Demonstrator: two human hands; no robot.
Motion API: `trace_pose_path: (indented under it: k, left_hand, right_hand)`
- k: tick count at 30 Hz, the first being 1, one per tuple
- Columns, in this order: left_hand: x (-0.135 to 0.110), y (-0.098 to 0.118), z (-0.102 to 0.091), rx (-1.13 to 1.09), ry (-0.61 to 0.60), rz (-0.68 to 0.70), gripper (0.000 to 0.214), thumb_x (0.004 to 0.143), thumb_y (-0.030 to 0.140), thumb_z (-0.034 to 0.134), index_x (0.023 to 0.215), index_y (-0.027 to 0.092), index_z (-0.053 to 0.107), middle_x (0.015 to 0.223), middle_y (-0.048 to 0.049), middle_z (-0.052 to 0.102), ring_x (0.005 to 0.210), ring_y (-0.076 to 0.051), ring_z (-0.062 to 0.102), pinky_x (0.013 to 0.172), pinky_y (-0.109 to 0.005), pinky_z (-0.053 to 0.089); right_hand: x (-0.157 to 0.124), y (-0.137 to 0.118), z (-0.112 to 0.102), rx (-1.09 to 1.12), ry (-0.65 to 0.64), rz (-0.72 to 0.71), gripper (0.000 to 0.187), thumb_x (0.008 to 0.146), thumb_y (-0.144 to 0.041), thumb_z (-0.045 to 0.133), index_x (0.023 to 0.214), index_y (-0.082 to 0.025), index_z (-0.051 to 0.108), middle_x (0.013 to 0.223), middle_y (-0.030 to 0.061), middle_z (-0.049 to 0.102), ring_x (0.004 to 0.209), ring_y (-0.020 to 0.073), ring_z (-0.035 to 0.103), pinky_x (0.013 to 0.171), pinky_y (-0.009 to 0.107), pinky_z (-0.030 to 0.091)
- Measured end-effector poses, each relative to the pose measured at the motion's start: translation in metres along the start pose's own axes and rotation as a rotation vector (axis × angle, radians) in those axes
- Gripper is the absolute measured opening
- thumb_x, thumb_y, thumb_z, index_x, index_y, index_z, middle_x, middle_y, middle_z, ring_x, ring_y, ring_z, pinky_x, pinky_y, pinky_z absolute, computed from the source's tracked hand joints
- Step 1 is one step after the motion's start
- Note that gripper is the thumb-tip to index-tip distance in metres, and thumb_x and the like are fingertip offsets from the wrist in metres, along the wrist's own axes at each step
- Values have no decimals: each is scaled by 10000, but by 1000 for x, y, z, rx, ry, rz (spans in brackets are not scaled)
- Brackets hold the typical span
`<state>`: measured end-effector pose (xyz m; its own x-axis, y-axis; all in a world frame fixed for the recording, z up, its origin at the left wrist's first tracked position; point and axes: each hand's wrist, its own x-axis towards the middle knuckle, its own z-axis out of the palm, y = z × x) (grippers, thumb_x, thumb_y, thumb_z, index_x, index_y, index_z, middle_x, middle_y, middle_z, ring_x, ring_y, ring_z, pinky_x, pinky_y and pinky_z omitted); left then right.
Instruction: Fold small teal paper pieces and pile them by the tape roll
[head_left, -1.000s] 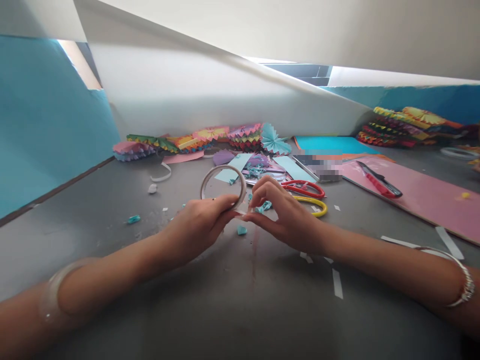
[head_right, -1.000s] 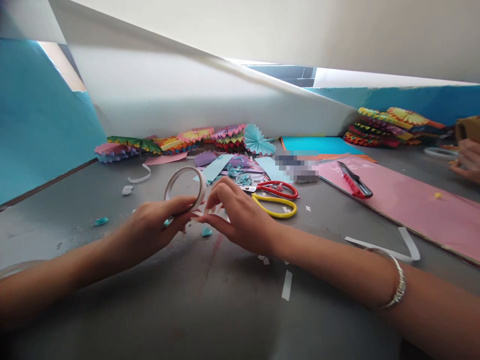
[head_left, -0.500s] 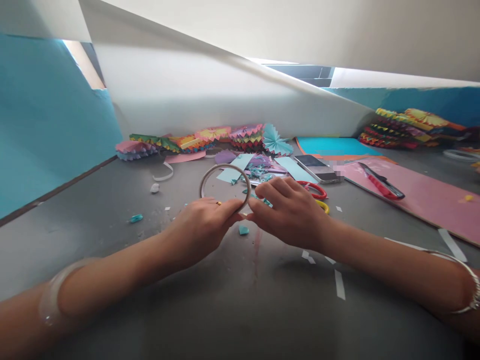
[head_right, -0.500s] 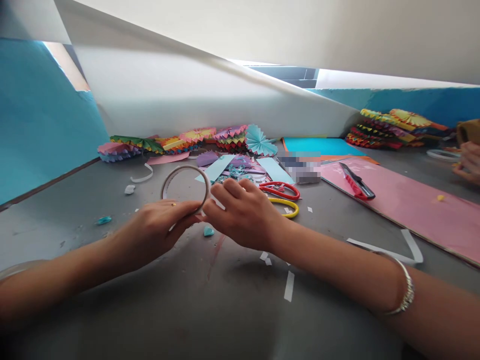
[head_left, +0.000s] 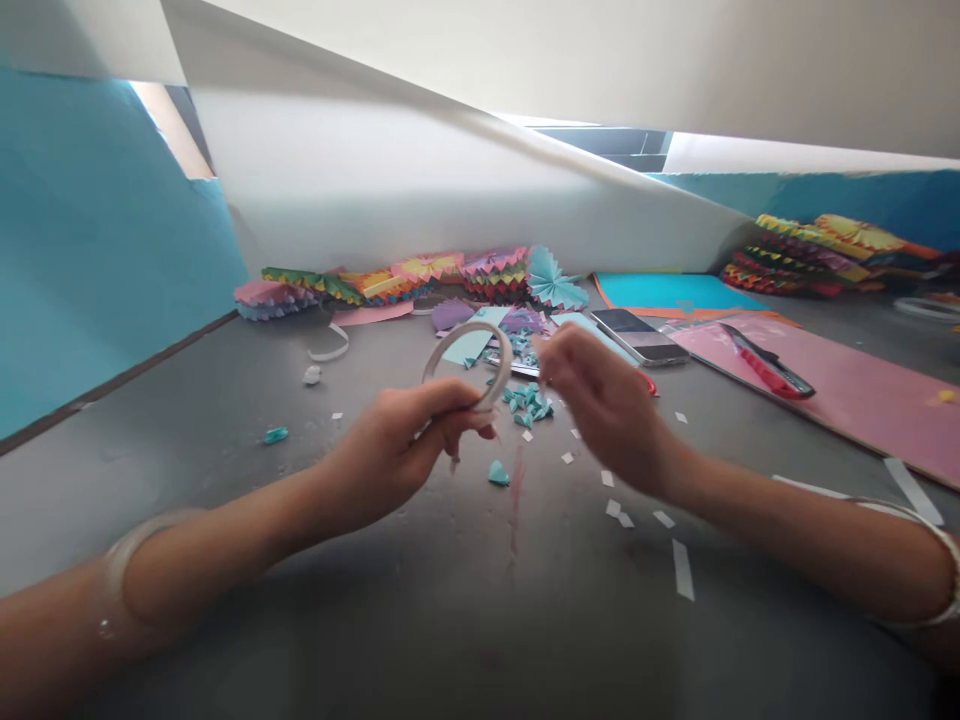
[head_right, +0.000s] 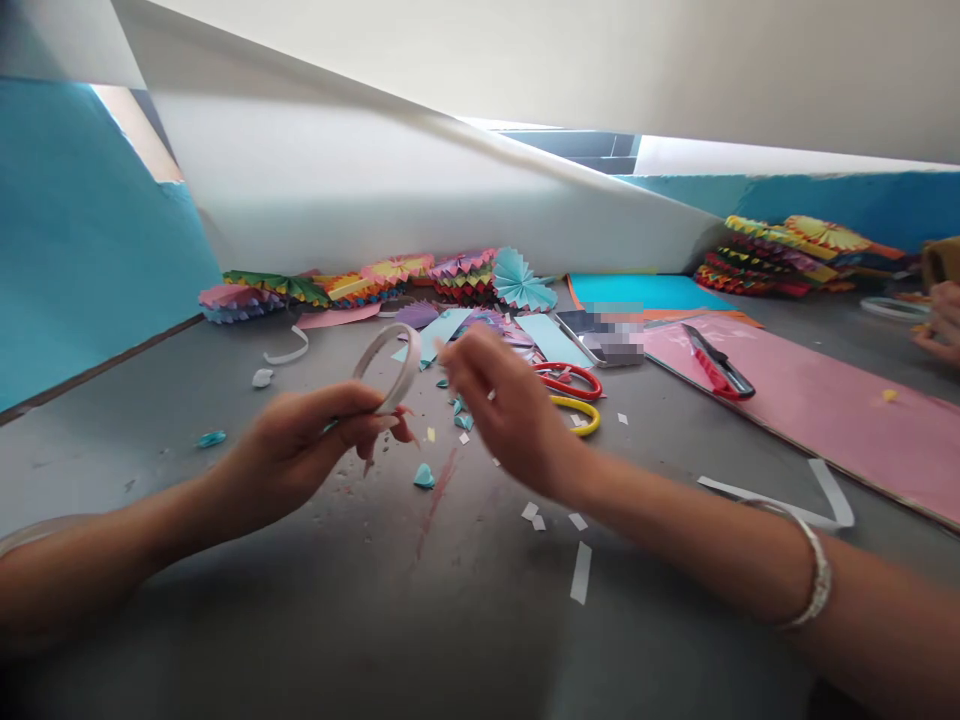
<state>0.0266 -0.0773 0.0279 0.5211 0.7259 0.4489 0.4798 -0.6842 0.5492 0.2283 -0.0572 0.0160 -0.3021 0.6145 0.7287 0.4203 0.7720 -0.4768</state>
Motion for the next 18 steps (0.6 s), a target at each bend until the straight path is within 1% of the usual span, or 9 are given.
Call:
trace_pose_path:
  k: [2,3,5,8,10,12,14,16,18]
  left_hand:
    - [3,-14,-3,72,104,-15,180,906,204,394,910,182,572,795,-15,663,666,-124,593,641,-241,486]
    - [6,-24,-5,167,165,-15,190,907,223,398,937,177,580,833,-33,665,755,-149,602,728,-275,480]
    - [12,-44,-9,438,179,8,222,892,260,425,949,175,622,948,-77,655,945,-217,558,856,-355,424]
    - [20,-65,-12,652,-31,-114,245,858,202,444,945,177,671,1024,-119,646,993,-282,542,881,-461,376]
    - [22,-66,-10,681,-51,-162,246,832,184,469,976,159,667,1075,-149,626,1044,-320,525,893,-512,352]
    - [21,-56,-7,593,-20,-135,276,835,231,495,1064,149,625,1139,-151,589,1105,-305,496,933,-488,348]
    - [19,-41,-2,271,-33,-82,293,833,305,534,1079,162,603,1128,-116,585,1084,-240,516,937,-389,389]
    - [18,-27,2,-50,-43,-142,245,843,345,531,1022,193,603,1061,-67,613,1004,-194,556,865,-314,444]
    - [16,-18,5,-221,-7,-238,198,866,352,498,895,184,600,928,-39,629,856,-158,578,757,-268,471]
  right_hand:
    - [0,7,-5,30,17,171,269,941,-328,367,720,-200,450,648,-26,395,592,99,382,549,244,338]
    - [-1,9,-6,50,-14,198,272,938,-350,371,741,-197,480,659,-22,407,605,99,396,557,243,346]
    - [-2,11,-6,83,-144,172,268,947,-332,343,846,-190,547,747,1,477,703,112,459,649,256,393]
    - [-5,9,-2,133,-331,116,272,946,-261,336,1094,-191,553,944,43,539,878,137,499,796,299,417]
    - [-7,9,1,136,-412,142,338,931,-219,363,1248,-201,478,963,46,522,853,133,499,800,312,432]
    - [-8,10,2,134,-457,159,420,916,-197,388,1336,-221,397,923,32,497,802,124,488,786,314,445]
    - [-9,11,2,151,-490,148,468,912,-191,394,1374,-248,340,917,25,481,799,122,481,792,319,450]
    - [-10,11,2,166,-522,126,483,914,-194,391,1384,-278,316,930,22,470,806,122,479,792,317,455]
    - [-11,9,3,148,-558,109,489,913,-196,390,1385,-294,308,951,23,457,805,120,481,791,307,459]
